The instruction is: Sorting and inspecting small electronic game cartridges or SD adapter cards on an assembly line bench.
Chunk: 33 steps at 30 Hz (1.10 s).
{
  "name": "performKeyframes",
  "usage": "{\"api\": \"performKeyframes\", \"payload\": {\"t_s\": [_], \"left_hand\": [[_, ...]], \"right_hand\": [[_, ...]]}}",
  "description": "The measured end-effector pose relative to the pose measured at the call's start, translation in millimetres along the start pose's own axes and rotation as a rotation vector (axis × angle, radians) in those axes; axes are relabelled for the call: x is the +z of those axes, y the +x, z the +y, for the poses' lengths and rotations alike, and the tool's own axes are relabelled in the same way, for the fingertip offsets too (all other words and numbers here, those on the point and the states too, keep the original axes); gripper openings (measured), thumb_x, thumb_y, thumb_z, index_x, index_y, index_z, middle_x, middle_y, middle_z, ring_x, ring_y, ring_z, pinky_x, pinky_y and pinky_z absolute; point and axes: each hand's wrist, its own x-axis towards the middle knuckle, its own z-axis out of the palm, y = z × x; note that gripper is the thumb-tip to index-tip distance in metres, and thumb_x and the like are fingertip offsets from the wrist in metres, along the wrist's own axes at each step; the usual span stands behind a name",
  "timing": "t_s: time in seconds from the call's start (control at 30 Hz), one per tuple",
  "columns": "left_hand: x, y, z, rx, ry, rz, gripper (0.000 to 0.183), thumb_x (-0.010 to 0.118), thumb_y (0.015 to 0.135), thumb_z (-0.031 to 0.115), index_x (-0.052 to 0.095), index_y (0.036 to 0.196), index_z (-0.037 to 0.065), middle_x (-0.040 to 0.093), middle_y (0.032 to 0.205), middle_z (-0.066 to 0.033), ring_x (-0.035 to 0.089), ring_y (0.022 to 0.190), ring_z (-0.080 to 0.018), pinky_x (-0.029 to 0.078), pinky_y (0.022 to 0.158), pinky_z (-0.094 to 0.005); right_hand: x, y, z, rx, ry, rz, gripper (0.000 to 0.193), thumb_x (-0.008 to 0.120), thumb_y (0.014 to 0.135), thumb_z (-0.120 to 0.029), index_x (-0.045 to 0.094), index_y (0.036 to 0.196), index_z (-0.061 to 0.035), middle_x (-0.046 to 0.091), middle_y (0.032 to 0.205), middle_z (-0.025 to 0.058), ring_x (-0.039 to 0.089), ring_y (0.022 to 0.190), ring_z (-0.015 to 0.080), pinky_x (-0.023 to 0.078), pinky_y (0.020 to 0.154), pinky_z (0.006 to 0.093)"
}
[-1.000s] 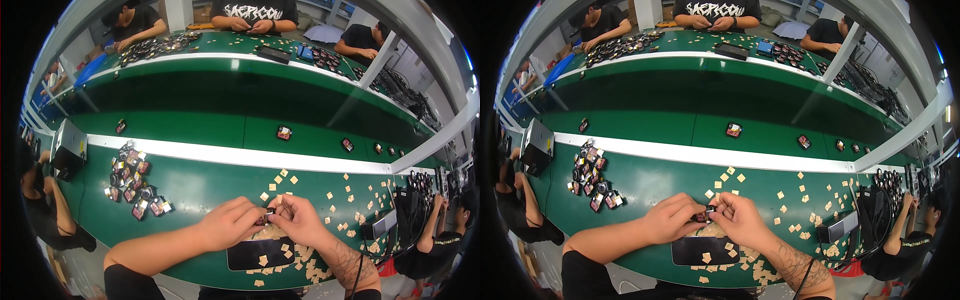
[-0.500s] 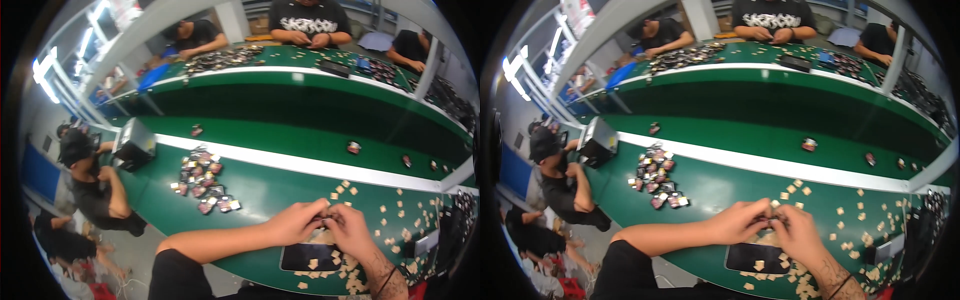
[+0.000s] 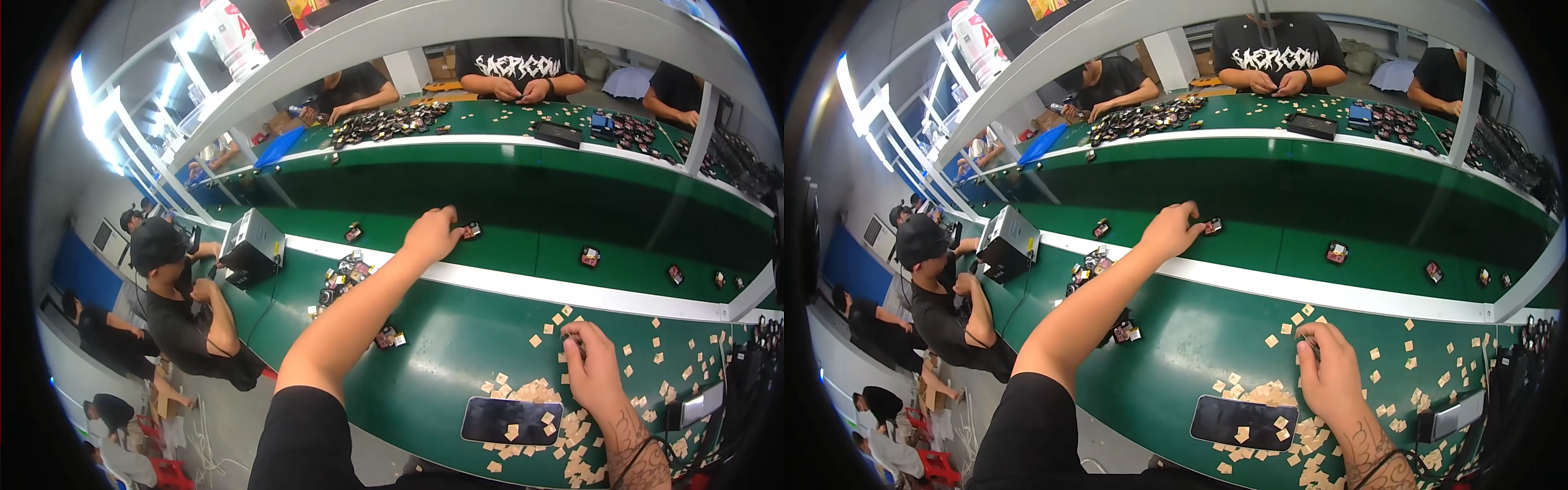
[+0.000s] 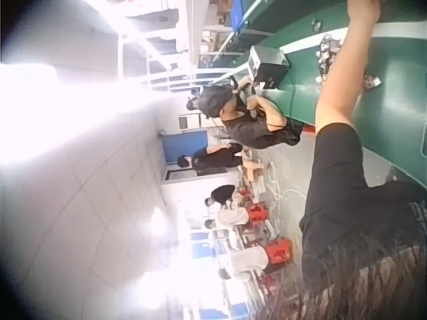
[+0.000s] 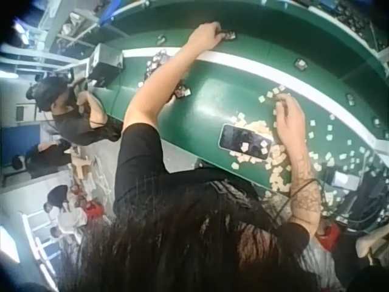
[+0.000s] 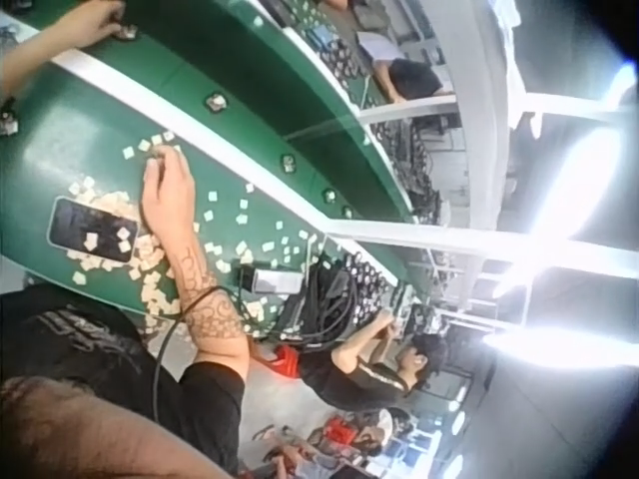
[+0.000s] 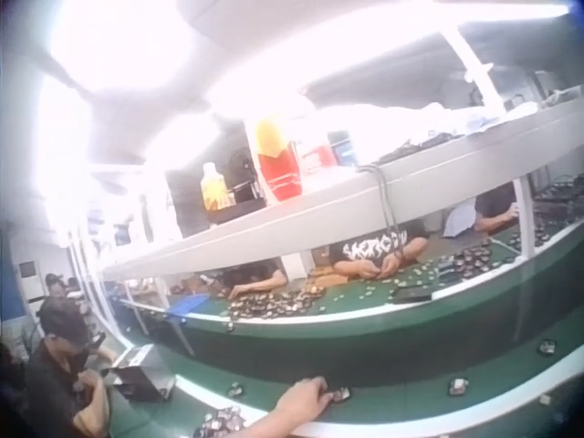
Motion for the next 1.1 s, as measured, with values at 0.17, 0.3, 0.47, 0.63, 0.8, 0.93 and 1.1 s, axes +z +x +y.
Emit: {"api": "performKeyframes", "payload": {"t_s": [0.17, 0.3, 0.47, 0.63, 0.8, 0.93, 1.1], "left_hand": [[-54, -23, -68, -0.284, 0.280, -0.027, 0.056, 0.087, 0.082, 0.027, 0.064, 0.130, 0.008, 0.066, 0.133, -0.0216, 0.062, 0.127, -0.0440, 0.057, 0.100, -0.0564], [-90, -67, -155, -0.529, 0.423, -0.007, 0.062, 0.086, 0.082, 0.017, 0.058, 0.137, 0.007, 0.067, 0.127, -0.0248, 0.064, 0.119, -0.0485, 0.056, 0.101, -0.0534], [-90, -61, -152, -0.372, 0.059, -0.043, 0.063, 0.083, 0.081, 0.002, 0.058, 0.140, 0.005, 0.076, 0.106, -0.0228, 0.073, 0.104, -0.0430, 0.058, 0.093, -0.0476], [-86, -61, -54, -0.101, -0.126, -0.054, 0.057, 0.083, 0.084, 0.002, 0.060, 0.137, 0.004, 0.074, 0.097, -0.0160, 0.073, 0.090, -0.0281, 0.058, 0.082, -0.0410], [-54, -106, 122, 0.252, -0.474, -0.415, 0.065, 0.083, 0.086, 0.011, 0.057, 0.145, 0.007, 0.073, 0.116, -0.0139, 0.070, 0.112, -0.0342, 0.057, 0.098, -0.0455], [-42, -129, 165, 0.386, -0.535, -0.407, 0.067, 0.085, 0.082, 0.009, 0.059, 0.145, 0.008, 0.069, 0.112, -0.0120, 0.064, 0.110, -0.0334, 0.055, 0.094, -0.0444], [-28, -138, 169, 0.430, -0.591, -0.367, 0.064, 0.084, 0.084, 0.010, 0.059, 0.143, 0.008, 0.066, 0.111, -0.0104, 0.062, 0.108, -0.0323, 0.054, 0.093, -0.0437]], "right_hand": [[-5, 2, 6, -0.118, -0.113, -0.029, 0.008, 0.060, 0.100, 0.002, 0.066, 0.106, -0.0004, 0.069, 0.097, 0.0166, 0.068, 0.079, 0.0351, 0.054, 0.071, 0.0396], [-6, 6, -4, -0.110, -0.077, -0.040, 0.006, 0.061, 0.100, -0.001, 0.067, 0.103, -0.0006, 0.071, 0.096, 0.0166, 0.068, 0.076, 0.0349, 0.054, 0.069, 0.0398], [-10, 4, -7, 0.061, -0.073, -0.145, 0.005, 0.064, 0.099, -0.002, 0.069, 0.099, -0.0005, 0.071, 0.093, 0.0157, 0.067, 0.070, 0.0326, 0.054, 0.065, 0.0391], [-11, 6, -1, -0.107, -0.112, -0.060, 0.014, 0.065, 0.098, 0.000, 0.071, 0.110, -0.0028, 0.067, 0.099, 0.0137, 0.068, 0.075, 0.0299, 0.054, 0.067, 0.0385], [-11, -2, -14, -0.145, -0.319, -0.185, 0.025, 0.067, 0.096, 0.003, 0.074, 0.118, -0.0077, 0.060, 0.095, 0.0096, 0.066, 0.080, 0.0292, 0.054, 0.070, 0.0377], [-12, 2, -29, -0.199, -0.454, -0.206, 0.017, 0.073, 0.093, -0.003, 0.073, 0.109, -0.0078, 0.060, 0.092, 0.0094, 0.068, 0.082, 0.0322, 0.055, 0.069, 0.0419], [-12, -1, -28, -0.191, -0.711, -0.295, 0.012, 0.076, 0.090, -0.006, 0.069, 0.099, -0.0067, 0.060, 0.090, 0.0088, 0.068, 0.085, 0.0322, 0.057, 0.068, 0.0442]]}}
